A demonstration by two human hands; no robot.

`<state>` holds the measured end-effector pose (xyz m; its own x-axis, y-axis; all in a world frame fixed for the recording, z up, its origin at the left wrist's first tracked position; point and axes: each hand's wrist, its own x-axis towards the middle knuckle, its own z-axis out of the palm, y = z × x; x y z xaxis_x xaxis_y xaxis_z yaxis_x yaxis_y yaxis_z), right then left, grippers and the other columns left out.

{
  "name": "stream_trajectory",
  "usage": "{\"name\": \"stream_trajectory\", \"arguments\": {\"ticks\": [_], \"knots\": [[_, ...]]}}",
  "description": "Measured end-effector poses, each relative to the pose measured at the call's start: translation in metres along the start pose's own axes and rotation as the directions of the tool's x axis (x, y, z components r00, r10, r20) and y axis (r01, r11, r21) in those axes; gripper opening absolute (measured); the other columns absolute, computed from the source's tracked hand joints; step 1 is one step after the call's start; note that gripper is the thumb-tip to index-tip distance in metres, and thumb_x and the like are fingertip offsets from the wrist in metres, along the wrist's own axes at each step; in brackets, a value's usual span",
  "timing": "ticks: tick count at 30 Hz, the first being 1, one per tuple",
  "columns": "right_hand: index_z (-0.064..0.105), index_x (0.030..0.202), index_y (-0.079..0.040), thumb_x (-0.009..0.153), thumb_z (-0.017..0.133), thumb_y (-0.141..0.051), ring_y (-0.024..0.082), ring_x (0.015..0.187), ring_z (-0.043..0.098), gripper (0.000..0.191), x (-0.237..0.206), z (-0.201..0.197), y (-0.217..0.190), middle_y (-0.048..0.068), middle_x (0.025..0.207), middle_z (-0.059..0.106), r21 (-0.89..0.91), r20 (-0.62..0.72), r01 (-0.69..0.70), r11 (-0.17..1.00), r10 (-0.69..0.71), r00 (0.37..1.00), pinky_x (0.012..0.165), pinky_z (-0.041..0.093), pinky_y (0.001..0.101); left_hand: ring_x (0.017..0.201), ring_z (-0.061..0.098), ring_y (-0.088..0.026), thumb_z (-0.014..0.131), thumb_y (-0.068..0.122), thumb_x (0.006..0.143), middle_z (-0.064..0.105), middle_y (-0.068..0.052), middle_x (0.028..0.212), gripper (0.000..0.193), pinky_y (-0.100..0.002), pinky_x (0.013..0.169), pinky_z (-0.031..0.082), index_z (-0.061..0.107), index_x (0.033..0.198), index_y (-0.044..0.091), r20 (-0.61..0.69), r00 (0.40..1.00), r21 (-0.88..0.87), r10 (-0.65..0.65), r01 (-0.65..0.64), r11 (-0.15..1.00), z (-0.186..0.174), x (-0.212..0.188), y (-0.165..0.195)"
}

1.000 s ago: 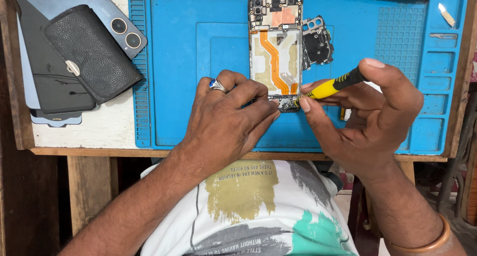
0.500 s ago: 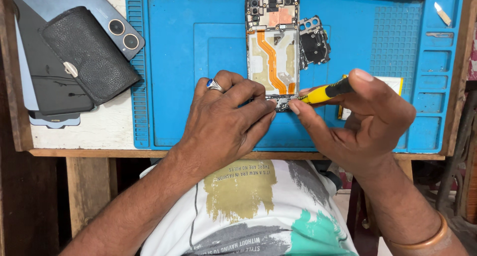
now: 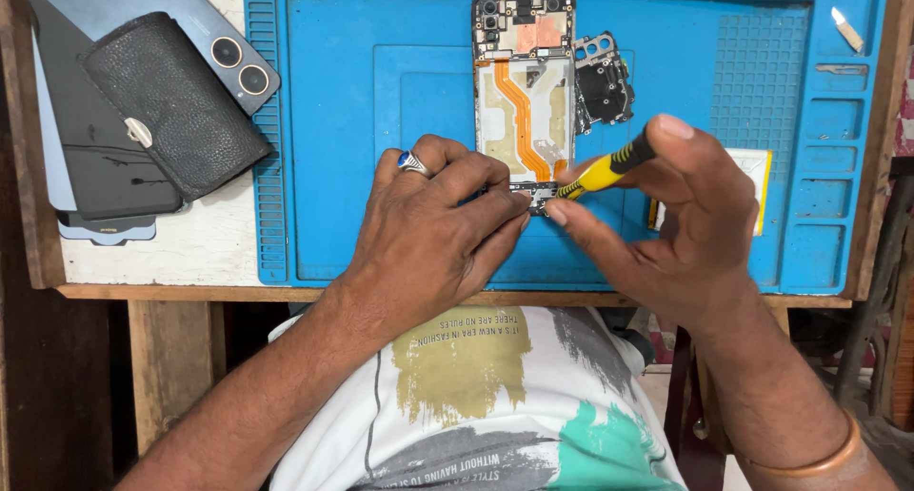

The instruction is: The person uses a yellow-handled screwdriver to remove small screws from the bottom edge of a disassembled smartphone placed on a blue work mat. The person repeatedly unscrews and removes screws, placing them on the mat, while the phone's internal components remain exposed.

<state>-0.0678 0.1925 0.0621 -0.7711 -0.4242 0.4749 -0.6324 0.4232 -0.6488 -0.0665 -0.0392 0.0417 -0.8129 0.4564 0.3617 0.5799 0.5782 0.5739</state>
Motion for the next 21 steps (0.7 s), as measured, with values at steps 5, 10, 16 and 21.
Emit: {"name": "stream_trajectory", "arguments": {"ticks": [5,10,16,21], "knots": [[0.019,0.153,-0.013,0.092,0.081,0.011,0.026,0.104,0.075,0.091,0.0011,-0.0005,-0.0002,0.017,0.120,0.067,0.038,0.039,-0.006,0.999,0.004,0.999,0.088,0.063,0.0333,0.105,0.059,-0.021,0.079,0.023,0.092,0.067,0.002,0.106,0.014,-0.043,0.082,0.036,0.078,0.104,0.015,0.000,1.000,0.015,0.004,-0.004,1.000,0.0001,-0.0017,-0.0001],[0.020,0.147,-0.010,0.086,0.086,0.008,0.030,0.102,0.074,0.092,0.0052,0.0063,-0.0012,0.026,0.117,0.061,-0.022,-0.036,-0.014,1.000,0.014,0.999,0.088,0.065,0.0356,0.106,0.059,-0.021,0.078,0.024,0.093,0.067,0.003,0.108,0.013,-0.042,0.082,0.036,0.078,0.104,0.016,-0.003,1.000,0.013,0.003,-0.003,1.000,-0.0011,0.0001,0.0010],[0.018,0.152,-0.009,0.089,0.075,0.015,0.031,0.106,0.073,0.088,0.0066,0.0016,-0.0038,0.020,0.122,0.063,0.090,0.071,-0.026,0.996,0.020,0.997,0.096,0.063,0.0388,0.106,0.060,-0.021,0.077,0.023,0.092,0.067,0.002,0.109,0.013,-0.043,0.083,0.036,0.078,0.103,0.016,0.011,1.000,0.028,0.010,-0.010,1.000,-0.0015,-0.0029,-0.0009],[0.020,0.143,-0.011,0.085,0.090,0.005,0.029,0.097,0.075,0.092,0.0092,0.0044,-0.0023,0.026,0.112,0.060,-0.052,-0.041,-0.061,0.997,0.059,0.997,0.086,0.065,0.0375,0.106,0.060,-0.022,0.076,0.018,0.091,0.068,0.002,0.112,0.017,-0.043,0.080,0.036,0.079,0.108,0.017,0.006,1.000,0.036,0.014,-0.014,0.999,-0.0056,-0.0051,-0.0004]]}}
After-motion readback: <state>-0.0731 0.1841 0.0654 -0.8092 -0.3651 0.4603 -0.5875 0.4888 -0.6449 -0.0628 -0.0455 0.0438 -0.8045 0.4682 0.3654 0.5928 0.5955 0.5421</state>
